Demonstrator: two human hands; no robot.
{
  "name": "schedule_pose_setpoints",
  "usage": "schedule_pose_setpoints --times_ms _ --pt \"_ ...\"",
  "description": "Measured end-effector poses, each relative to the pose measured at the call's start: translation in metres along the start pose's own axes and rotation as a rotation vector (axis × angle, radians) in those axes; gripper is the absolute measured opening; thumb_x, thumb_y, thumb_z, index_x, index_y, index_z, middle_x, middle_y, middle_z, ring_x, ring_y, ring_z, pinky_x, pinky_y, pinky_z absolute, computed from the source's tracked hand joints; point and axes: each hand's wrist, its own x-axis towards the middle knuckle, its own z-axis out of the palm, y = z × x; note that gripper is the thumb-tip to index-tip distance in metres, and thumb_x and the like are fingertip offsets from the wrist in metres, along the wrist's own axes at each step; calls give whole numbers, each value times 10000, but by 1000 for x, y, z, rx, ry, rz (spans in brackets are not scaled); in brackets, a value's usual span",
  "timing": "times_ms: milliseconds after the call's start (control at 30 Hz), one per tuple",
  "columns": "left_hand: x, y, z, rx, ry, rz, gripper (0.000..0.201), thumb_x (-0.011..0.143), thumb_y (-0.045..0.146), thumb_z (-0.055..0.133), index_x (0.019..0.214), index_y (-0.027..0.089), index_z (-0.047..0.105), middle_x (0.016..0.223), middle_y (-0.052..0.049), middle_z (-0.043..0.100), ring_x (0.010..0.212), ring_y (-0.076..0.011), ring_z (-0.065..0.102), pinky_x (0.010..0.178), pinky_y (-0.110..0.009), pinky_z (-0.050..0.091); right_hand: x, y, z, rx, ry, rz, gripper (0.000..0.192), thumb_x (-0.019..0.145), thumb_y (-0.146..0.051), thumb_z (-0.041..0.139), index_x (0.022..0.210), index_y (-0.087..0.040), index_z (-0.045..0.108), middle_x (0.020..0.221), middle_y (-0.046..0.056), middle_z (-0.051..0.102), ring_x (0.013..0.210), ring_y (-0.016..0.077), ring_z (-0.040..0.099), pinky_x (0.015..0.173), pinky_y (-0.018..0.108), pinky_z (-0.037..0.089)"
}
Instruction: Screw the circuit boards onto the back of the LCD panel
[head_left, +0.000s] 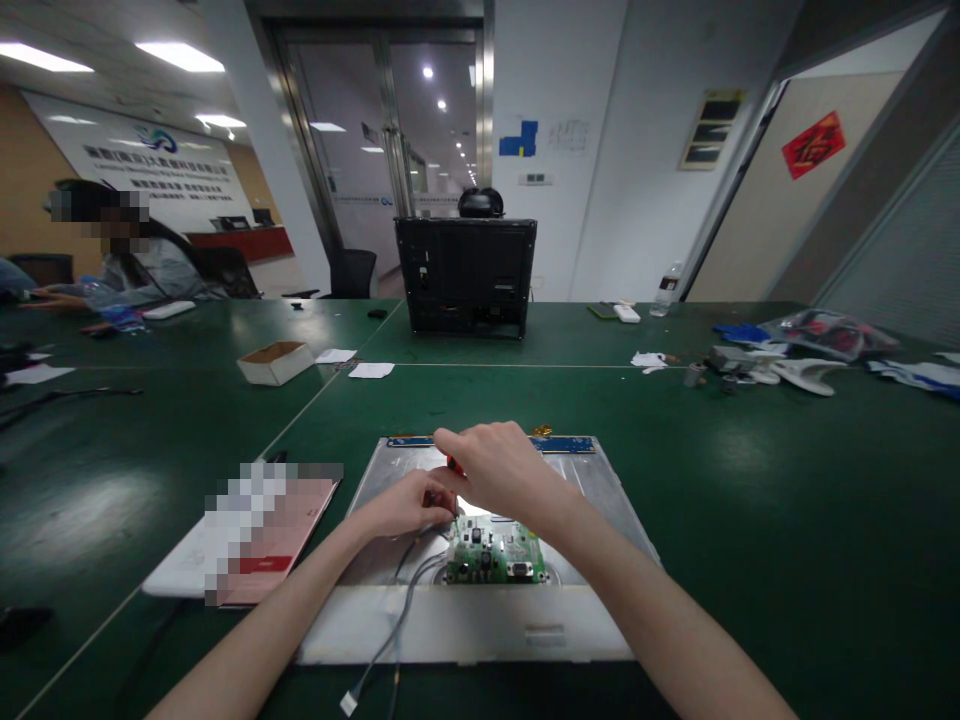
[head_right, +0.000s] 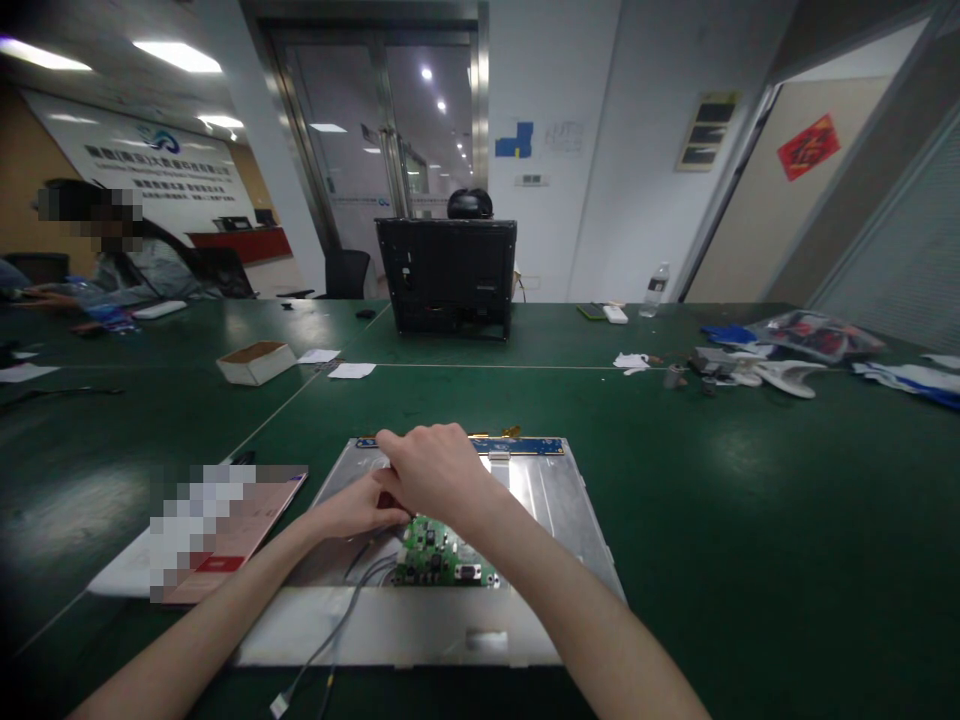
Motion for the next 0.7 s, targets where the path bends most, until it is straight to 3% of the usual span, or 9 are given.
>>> schedule_pose_setpoints --times_ms 233,367,500,700 --pt "3 -5 2 -19 2 74 100 687 192 603 753 120 624 658 3 614 629 -142 538 566 -207 397 -3 -3 -3 49 3 -30 176 783 -253 487 946 -183 490 833 35 648 627 144 544 485 283 182" --pt "3 -2 1 -3 -18 91 82 710 200 590 717 133 637 655 6 613 643 -144 544 591 -213 399 -3 -1 -3 34 5 -38 203 839 -368 486 949 -198 499 810 33 651 653 153 563 496 280 191" --pt "0 0 0 25 0 6 114 706 225 610 782 154 656 703 0 642 682 -156 569 623 -221 414 -1 0 0 -3 5 -16 238 870 -442 462 908 -214 517 721 12 642 614 149 564 486 279 167" --pt "1 -2 0 -10 2 45 92 693 199 607 751 129 623 696 -8 640 657 -153 562 588 -216 410 -2 -2 -2 21 25 -24 139 805 -253 473 925 -187 497 793 26 648 603 132 535 478 282 169"
